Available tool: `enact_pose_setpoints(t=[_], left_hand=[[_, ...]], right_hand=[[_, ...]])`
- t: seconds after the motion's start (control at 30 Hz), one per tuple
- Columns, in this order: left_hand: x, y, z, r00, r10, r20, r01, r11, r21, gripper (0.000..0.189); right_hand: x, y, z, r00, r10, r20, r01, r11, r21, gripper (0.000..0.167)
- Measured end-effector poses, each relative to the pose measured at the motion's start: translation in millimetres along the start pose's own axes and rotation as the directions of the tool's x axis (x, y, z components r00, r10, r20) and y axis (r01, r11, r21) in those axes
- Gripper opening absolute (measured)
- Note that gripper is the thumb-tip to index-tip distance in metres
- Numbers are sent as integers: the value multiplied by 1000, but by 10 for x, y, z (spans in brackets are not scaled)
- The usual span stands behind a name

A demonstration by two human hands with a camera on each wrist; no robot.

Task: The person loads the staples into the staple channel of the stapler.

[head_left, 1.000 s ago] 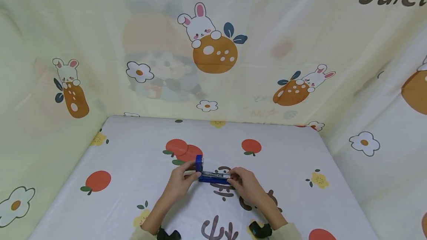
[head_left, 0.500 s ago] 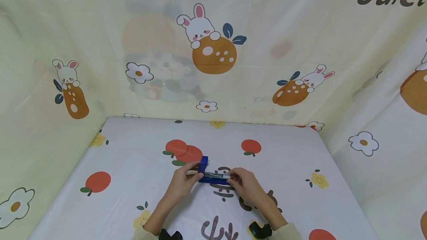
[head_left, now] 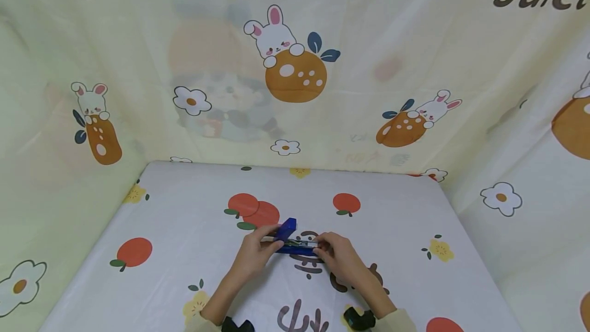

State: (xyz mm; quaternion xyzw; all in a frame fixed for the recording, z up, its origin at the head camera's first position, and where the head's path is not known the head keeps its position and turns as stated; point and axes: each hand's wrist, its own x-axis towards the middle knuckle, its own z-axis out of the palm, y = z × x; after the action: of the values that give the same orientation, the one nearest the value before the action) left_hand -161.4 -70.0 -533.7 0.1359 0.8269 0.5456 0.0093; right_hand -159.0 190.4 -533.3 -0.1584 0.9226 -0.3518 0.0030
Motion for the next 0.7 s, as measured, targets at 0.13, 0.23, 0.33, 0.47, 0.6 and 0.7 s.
enact_pose_setpoints(t=[0.13, 0.23, 0.33, 0.47, 0.6, 0.7], left_hand=[[-2, 9, 6, 1000, -1, -5, 1, 1000, 9, 42], [-1, 19, 16, 1000, 10, -8, -10, 1000, 25, 41], [5, 30, 27, 999, 39, -13, -38, 998, 56, 40], [11, 37, 46, 997, 68, -21, -66, 993, 101, 39], [18, 41, 58, 996, 84, -24, -80, 988, 132, 39], [22, 53, 64, 995, 97, -24, -93, 984, 152, 39]], right_hand=[[10, -4, 3, 1000, 26, 11, -26, 1000, 3, 18], [14, 5, 8, 1000, 28, 12, -28, 1000, 5, 18], [15, 16, 13, 1000, 18, 11, -18, 1000, 3, 18], [20, 28, 24, 1000, 20, 14, -20, 1000, 2, 17], [22, 32, 25, 1000, 27, 14, -27, 1000, 9, 18], [20, 46, 27, 1000, 22, 11, -22, 1000, 12, 17]])
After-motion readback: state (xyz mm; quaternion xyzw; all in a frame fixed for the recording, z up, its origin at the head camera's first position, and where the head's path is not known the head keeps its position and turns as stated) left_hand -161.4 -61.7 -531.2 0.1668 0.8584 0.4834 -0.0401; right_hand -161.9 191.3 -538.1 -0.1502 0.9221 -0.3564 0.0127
